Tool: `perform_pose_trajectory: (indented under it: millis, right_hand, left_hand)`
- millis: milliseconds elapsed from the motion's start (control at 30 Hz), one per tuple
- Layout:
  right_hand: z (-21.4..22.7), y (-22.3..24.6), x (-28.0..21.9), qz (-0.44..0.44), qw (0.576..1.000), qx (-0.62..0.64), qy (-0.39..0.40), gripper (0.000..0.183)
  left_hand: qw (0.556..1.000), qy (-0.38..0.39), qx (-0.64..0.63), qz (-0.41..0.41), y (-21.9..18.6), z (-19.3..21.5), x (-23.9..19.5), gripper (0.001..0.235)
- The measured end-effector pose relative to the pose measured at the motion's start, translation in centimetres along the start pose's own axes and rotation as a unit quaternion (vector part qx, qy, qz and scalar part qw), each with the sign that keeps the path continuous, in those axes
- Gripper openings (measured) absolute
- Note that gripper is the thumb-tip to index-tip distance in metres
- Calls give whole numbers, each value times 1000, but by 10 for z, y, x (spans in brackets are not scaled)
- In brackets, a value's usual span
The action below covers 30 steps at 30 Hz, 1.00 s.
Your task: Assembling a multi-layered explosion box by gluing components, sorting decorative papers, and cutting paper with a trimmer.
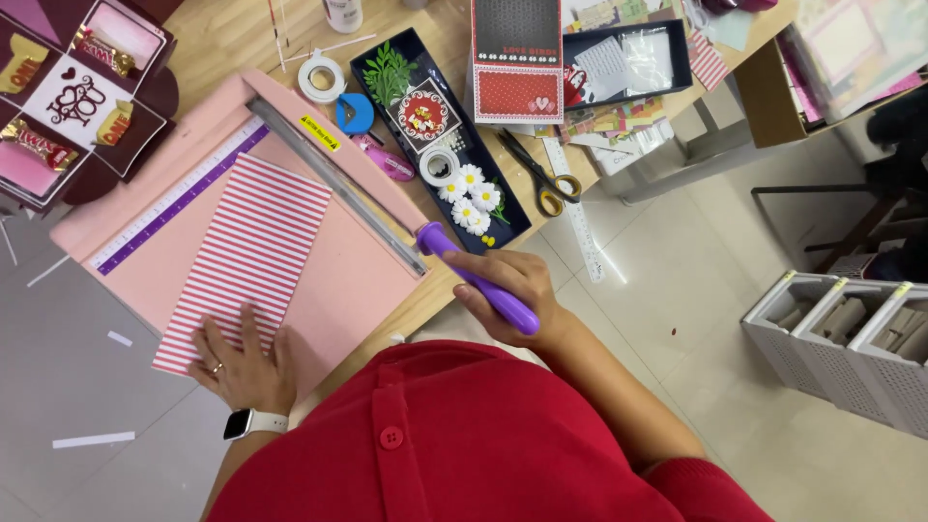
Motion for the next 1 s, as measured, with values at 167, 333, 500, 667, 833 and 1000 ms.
perform_pose_trajectory:
  millis: [167,333,500,667,833,1000]
  right_hand:
    - [0,7,3,-28,1000,0,-3,32]
    - [-1,14,12,-31,999,-8,7,33]
    - [-1,21,17,-21,1000,-5,5,32]
    - [-5,13,12,-19,999,-16,37,35]
    - [-2,11,10,-23,999,-42,-5,35]
    - [-3,-5,-5,-57,997,-55,10,39]
  left_hand:
    - [993,100,-57,-4,12,-20,17,59]
    - [982,163,-84,-51,-1,-32,63,57]
    - [986,142,-76,-53,-21,-69,106,57]
    - [995,56,-6,-79,-35,-113,132,68]
    - [987,100,-85,-92,-47,-134,159,66]
    - [981,155,-94,-67,-18,-102,148,62]
Point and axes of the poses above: each hand's wrist, its own x-axis towards the middle knuckle, its own z-axis out of the back of the hand, y = z × x, the point moved 8 cm from there along x, towards the middle knuckle, and after that the axes turned 7 degrees about y, right-handed, at the moved point
